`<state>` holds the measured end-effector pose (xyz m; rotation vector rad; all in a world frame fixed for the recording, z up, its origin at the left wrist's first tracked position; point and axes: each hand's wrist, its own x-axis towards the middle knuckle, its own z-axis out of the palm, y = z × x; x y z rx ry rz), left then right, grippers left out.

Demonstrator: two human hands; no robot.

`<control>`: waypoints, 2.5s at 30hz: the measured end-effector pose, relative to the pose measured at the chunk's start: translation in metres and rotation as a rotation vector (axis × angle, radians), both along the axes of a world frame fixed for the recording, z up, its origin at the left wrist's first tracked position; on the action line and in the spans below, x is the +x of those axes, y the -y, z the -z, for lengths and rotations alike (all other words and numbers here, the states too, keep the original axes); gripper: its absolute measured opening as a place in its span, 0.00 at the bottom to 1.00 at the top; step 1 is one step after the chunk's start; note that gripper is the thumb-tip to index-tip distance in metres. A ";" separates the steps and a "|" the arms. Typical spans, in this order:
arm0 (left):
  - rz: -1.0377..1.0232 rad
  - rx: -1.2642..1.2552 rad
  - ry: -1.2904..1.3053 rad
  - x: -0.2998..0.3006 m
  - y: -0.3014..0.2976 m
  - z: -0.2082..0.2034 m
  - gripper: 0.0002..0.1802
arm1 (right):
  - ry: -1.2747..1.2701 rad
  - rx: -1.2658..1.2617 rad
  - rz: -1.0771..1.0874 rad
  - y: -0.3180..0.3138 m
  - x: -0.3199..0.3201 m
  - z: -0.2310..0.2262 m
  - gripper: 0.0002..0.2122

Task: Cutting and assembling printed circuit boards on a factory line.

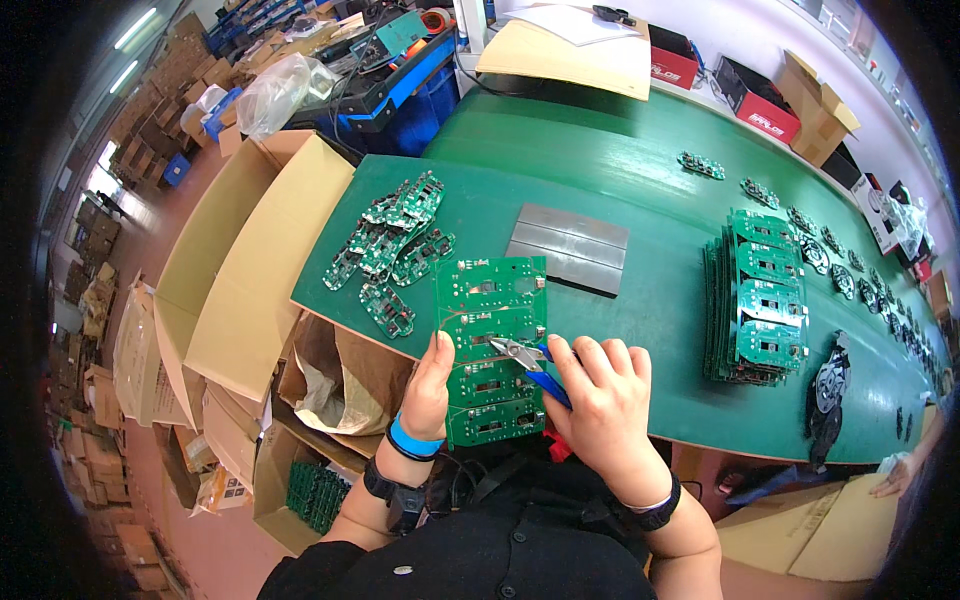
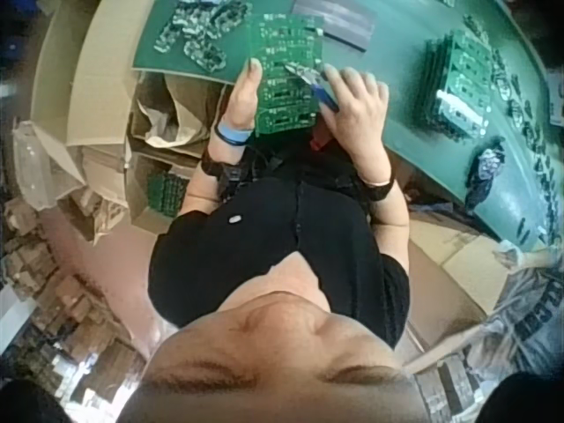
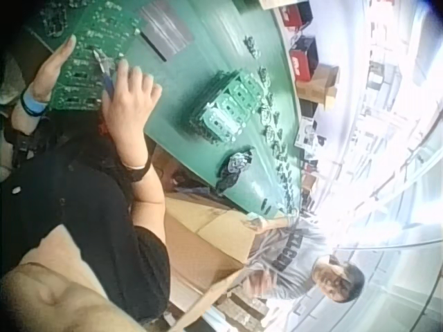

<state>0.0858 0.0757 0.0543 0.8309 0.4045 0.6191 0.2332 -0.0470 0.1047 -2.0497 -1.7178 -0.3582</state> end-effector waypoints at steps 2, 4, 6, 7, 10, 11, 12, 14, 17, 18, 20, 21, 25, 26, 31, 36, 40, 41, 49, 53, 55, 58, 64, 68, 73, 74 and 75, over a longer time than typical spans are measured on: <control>0.017 -0.008 -0.003 -0.001 -0.001 -0.005 0.26 | -0.043 0.015 -0.008 0.000 0.000 0.002 0.24; 0.027 -0.011 -0.006 -0.006 -0.004 -0.002 0.27 | -0.085 0.080 -0.003 0.001 0.002 0.002 0.23; 0.238 -0.438 0.292 -0.013 -0.011 0.013 0.33 | -0.158 0.174 0.030 0.004 0.007 0.000 0.21; 0.246 -0.592 0.304 -0.015 -0.013 0.013 0.36 | -0.161 0.175 0.060 0.006 0.009 -0.001 0.21; 0.245 -0.694 0.572 -0.013 -0.014 0.017 0.36 | -0.150 0.151 0.106 0.007 0.013 0.002 0.21; 0.207 -0.662 0.564 -0.012 -0.013 0.014 0.35 | -0.143 0.108 0.099 0.006 0.014 0.005 0.21; 0.211 -0.663 0.562 -0.010 -0.013 0.013 0.35 | -0.138 0.064 0.088 0.004 0.014 0.008 0.20; 0.238 -0.655 0.599 -0.008 -0.012 0.010 0.35 | -0.151 0.056 0.087 0.001 0.011 0.010 0.20; 0.222 -0.665 0.560 -0.004 -0.010 0.010 0.36 | -0.143 0.046 0.092 -0.001 0.010 0.012 0.20; 0.249 -0.659 0.574 -0.004 -0.011 0.013 0.36 | -0.143 0.046 0.092 -0.002 0.010 0.013 0.20; 0.254 -0.652 0.591 -0.004 -0.011 0.016 0.37 | -0.139 0.010 0.093 -0.002 0.010 0.014 0.21; 0.259 -0.649 0.609 -0.003 -0.012 0.017 0.37 | -0.139 0.008 0.093 -0.002 0.011 0.013 0.21; 0.226 -0.553 0.495 -0.006 -0.014 0.007 0.39 | -0.189 0.086 0.123 0.001 0.017 0.007 0.23; 0.216 -0.552 0.496 -0.006 -0.016 0.008 0.39 | -0.199 0.105 0.124 0.005 0.019 0.004 0.23; 0.151 -0.347 0.287 -0.002 -0.019 0.009 0.33 | -0.142 -0.032 -0.054 0.007 0.005 -0.014 0.25; 0.019 -0.171 0.182 0.004 -0.018 -0.007 0.25 | -0.086 -0.107 -0.068 0.003 -0.004 -0.012 0.27; -0.075 -0.064 0.065 0.004 -0.017 -0.005 0.28 | -0.077 -0.105 -0.070 0.003 -0.006 -0.011 0.28; -0.074 -0.051 0.064 0.004 -0.017 -0.007 0.27 | -0.078 -0.107 -0.070 0.003 -0.006 -0.011 0.28; -0.072 -0.034 0.126 0.004 -0.015 -0.011 0.24 | -0.063 -0.124 -0.075 0.003 -0.007 -0.010 0.28; -0.080 -0.024 0.084 0.004 -0.016 -0.010 0.24 | -0.069 -0.118 -0.076 0.002 -0.006 -0.008 0.28; -0.083 -0.024 0.087 0.004 -0.016 -0.012 0.24 | -0.067 -0.115 -0.072 0.002 -0.006 -0.006 0.28; -0.068 -0.048 0.116 0.004 -0.015 -0.012 0.24 | -0.025 -0.107 -0.064 0.003 -0.008 -0.007 0.28; -0.078 -0.031 0.055 0.005 -0.016 -0.009 0.25 | -0.045 -0.129 -0.079 0.003 -0.005 -0.007 0.29; -0.093 -0.007 0.053 0.006 -0.015 -0.009 0.25 | -0.018 -0.113 -0.077 0.002 -0.004 -0.010 0.29; -0.091 -0.023 0.023 0.007 -0.017 -0.012 0.26 | 0.023 -0.104 -0.090 0.003 -0.003 -0.009 0.28; -0.076 -0.055 0.064 0.007 -0.016 -0.016 0.25 | 0.022 -0.105 -0.090 0.003 -0.003 -0.008 0.28; -0.062 -0.086 0.104 0.007 -0.015 -0.019 0.25 | 0.025 -0.095 -0.091 0.002 -0.003 -0.008 0.28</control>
